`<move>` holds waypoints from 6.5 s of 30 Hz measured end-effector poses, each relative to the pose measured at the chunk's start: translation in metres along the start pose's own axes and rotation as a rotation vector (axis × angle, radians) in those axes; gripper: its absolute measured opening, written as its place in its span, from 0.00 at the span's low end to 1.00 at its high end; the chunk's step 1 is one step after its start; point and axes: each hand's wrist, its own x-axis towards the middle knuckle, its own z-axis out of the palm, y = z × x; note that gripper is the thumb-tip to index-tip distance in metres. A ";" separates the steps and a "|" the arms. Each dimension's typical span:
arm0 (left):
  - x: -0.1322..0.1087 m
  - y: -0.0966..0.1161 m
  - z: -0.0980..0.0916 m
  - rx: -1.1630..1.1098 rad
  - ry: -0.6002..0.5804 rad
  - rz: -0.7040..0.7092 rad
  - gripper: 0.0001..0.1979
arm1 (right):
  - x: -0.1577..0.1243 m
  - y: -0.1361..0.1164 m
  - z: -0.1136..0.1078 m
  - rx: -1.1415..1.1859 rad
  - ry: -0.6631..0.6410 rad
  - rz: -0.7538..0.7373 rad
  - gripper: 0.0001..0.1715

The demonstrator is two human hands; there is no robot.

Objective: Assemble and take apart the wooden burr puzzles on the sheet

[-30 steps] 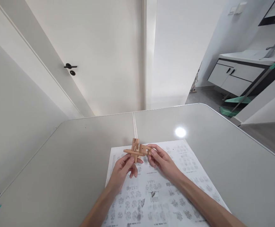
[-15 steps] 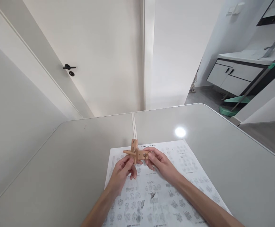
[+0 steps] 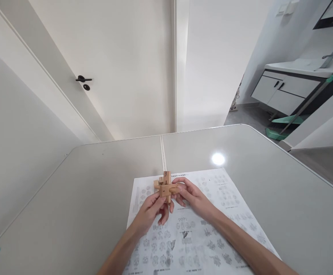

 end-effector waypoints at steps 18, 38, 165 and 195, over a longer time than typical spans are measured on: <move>-0.003 0.001 0.009 0.137 -0.236 0.042 0.19 | -0.003 0.005 0.001 0.049 0.048 0.043 0.19; -0.001 -0.014 0.021 0.138 -0.103 -0.088 0.20 | 0.003 -0.005 -0.013 -0.035 0.305 0.022 0.22; 0.005 -0.003 -0.010 0.083 0.144 -0.043 0.40 | 0.005 -0.002 -0.014 -0.181 0.244 0.004 0.24; -0.001 -0.004 0.002 0.134 0.106 0.018 0.32 | -0.003 -0.001 0.002 -0.459 0.251 -0.115 0.18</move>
